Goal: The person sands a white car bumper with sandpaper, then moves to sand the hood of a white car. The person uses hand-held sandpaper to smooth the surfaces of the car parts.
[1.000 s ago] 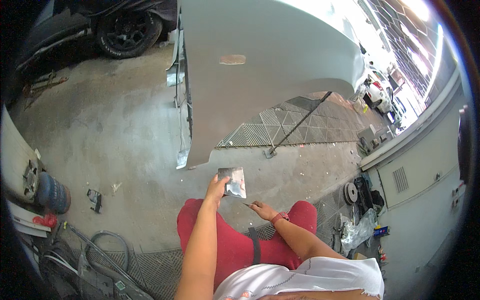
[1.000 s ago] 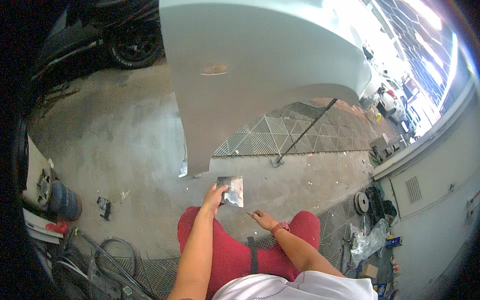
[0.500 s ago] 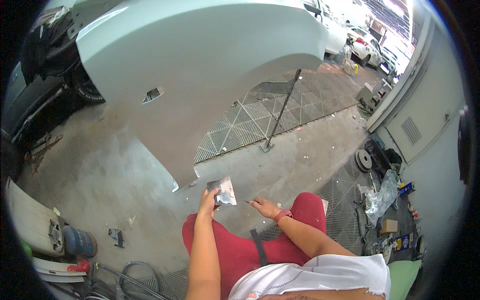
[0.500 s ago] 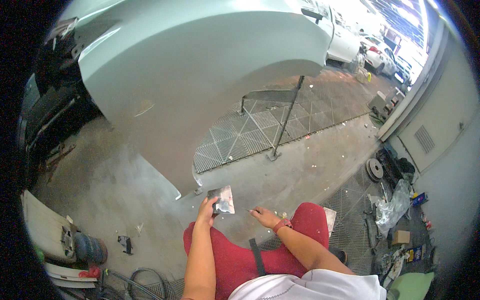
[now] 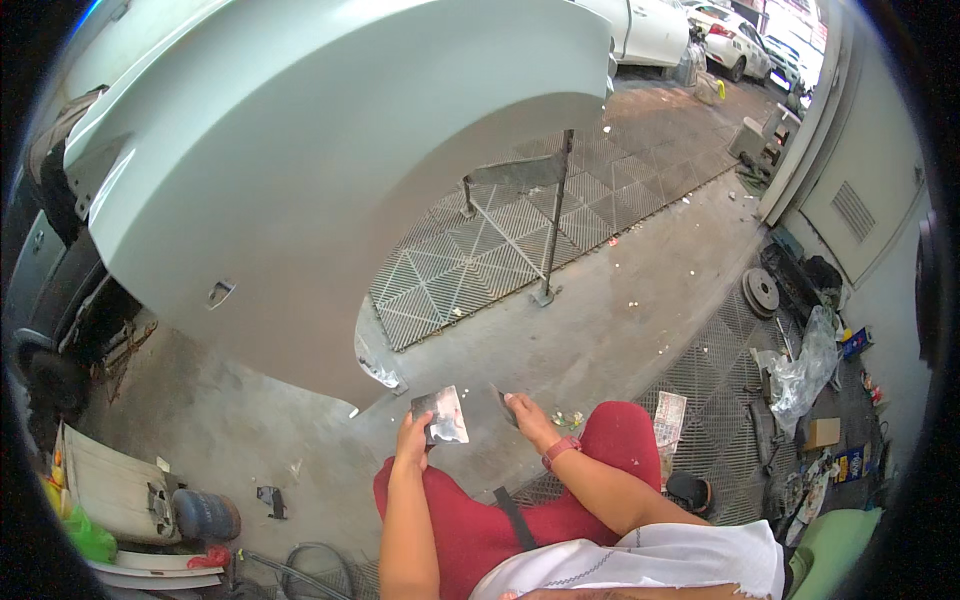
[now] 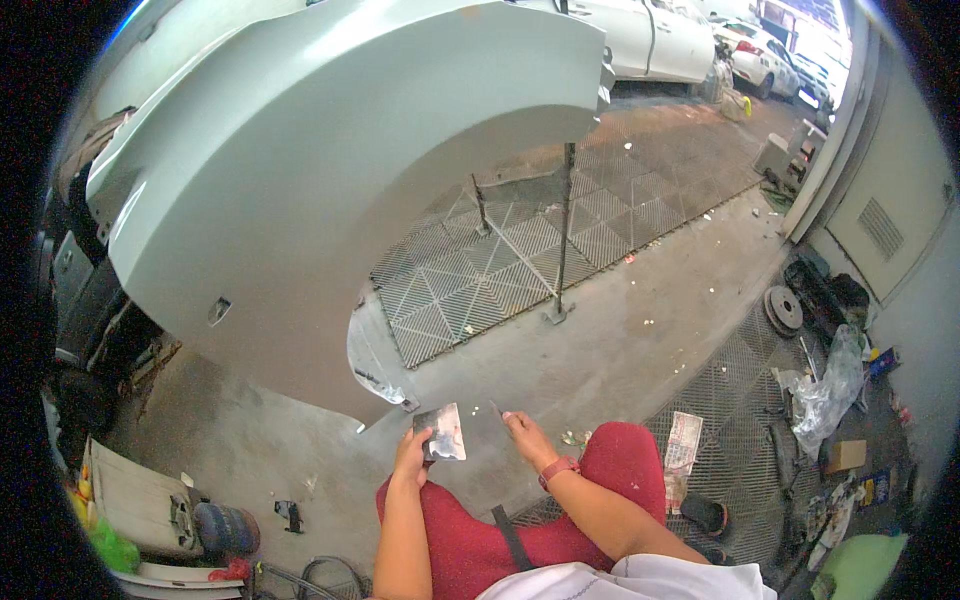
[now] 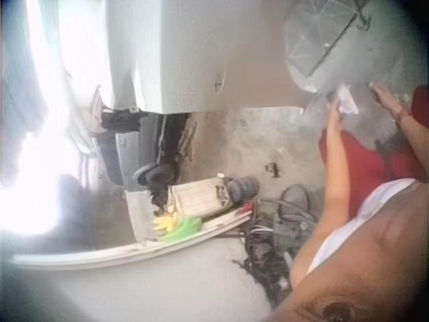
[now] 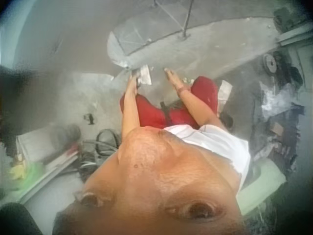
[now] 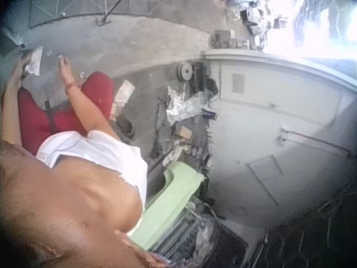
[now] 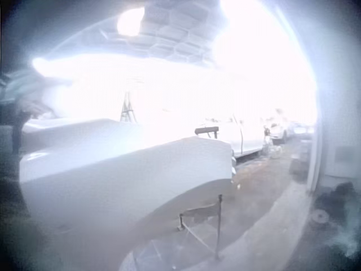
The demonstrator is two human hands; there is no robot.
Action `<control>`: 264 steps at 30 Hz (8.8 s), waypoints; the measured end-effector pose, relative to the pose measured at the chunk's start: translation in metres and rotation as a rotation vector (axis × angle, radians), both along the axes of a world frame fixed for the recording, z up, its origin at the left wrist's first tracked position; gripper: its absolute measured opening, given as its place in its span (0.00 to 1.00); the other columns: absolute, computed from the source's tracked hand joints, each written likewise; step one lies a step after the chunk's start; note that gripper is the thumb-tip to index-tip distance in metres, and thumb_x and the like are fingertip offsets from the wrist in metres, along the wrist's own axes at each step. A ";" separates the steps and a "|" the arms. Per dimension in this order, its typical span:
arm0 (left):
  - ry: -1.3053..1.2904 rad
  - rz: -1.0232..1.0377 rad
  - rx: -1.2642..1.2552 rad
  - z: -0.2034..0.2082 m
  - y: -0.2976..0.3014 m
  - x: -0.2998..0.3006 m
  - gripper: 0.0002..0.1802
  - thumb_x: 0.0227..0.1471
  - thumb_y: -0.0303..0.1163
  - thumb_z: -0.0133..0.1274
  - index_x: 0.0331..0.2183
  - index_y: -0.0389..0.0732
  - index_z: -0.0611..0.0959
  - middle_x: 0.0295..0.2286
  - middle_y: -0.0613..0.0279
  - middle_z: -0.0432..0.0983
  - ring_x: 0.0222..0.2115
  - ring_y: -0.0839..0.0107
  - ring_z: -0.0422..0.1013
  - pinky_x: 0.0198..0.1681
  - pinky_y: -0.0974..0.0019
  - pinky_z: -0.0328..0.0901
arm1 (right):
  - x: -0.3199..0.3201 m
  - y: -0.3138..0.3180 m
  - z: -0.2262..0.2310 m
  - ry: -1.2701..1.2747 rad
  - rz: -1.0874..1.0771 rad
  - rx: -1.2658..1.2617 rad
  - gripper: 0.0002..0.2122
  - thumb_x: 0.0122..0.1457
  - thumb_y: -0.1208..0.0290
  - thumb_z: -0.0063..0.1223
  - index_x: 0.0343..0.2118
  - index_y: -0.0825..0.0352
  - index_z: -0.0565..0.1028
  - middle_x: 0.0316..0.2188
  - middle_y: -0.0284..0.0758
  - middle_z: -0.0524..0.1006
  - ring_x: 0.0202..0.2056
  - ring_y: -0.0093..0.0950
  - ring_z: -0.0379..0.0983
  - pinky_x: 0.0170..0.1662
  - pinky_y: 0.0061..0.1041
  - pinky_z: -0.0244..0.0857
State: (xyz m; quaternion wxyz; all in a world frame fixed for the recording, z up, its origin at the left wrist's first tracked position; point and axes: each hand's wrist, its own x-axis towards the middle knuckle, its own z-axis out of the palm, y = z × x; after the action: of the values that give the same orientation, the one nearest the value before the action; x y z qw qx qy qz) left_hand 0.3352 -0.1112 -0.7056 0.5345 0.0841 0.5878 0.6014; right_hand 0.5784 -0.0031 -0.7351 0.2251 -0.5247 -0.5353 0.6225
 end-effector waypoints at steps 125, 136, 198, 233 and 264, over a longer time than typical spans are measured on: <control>-0.076 0.651 0.040 0.690 1.607 -0.116 0.33 0.63 0.34 0.57 0.65 0.34 0.67 0.57 0.52 0.73 0.58 0.58 0.71 0.61 0.55 0.64 | -0.085 1.968 0.508 -0.544 0.474 0.528 0.18 0.58 0.75 0.50 0.51 0.63 0.80 0.44 0.48 0.83 0.47 0.48 0.80 0.51 0.43 0.72; -0.164 0.818 0.106 0.639 1.557 -0.387 0.32 0.64 0.33 0.57 0.64 0.34 0.68 0.58 0.52 0.72 0.58 0.57 0.71 0.60 0.55 0.67 | -0.288 1.882 0.489 -0.914 0.875 0.427 0.21 0.55 0.80 0.52 0.53 0.61 0.80 0.47 0.47 0.83 0.51 0.47 0.80 0.55 0.41 0.73; -0.086 0.347 0.110 0.661 2.139 -1.745 0.26 0.65 0.33 0.54 0.61 0.35 0.73 0.56 0.54 0.75 0.56 0.61 0.73 0.59 0.56 0.68 | -1.472 2.116 0.442 -1.042 0.474 -0.233 0.26 0.58 0.70 0.52 0.60 0.72 0.67 0.49 0.62 0.79 0.50 0.54 0.79 0.55 0.48 0.72; -0.283 -0.408 -0.090 0.588 2.950 -2.032 0.29 0.62 0.31 0.59 0.62 0.36 0.71 0.53 0.57 0.77 0.52 0.63 0.75 0.56 0.58 0.69 | -1.801 2.484 0.518 -1.150 -0.377 -0.407 0.15 0.60 0.73 0.52 0.49 0.69 0.73 0.42 0.57 0.81 0.48 0.55 0.78 0.50 0.49 0.71; -0.040 -0.824 0.266 0.646 3.135 -2.036 0.36 0.68 0.37 0.54 0.69 0.35 0.61 0.61 0.52 0.69 0.60 0.63 0.66 0.65 0.60 0.60 | -2.059 2.980 0.729 -0.863 -0.135 0.975 0.18 0.59 0.75 0.54 0.52 0.52 0.79 0.46 0.37 0.76 0.58 0.41 0.71 0.59 0.53 0.63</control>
State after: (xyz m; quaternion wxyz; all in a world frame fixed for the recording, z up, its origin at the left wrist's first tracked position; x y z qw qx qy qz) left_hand -1.7005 3.0234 -0.0594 0.7258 0.3681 0.4122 0.4098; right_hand -1.4807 2.9767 -0.0059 0.2405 -0.5977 -0.7644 0.0265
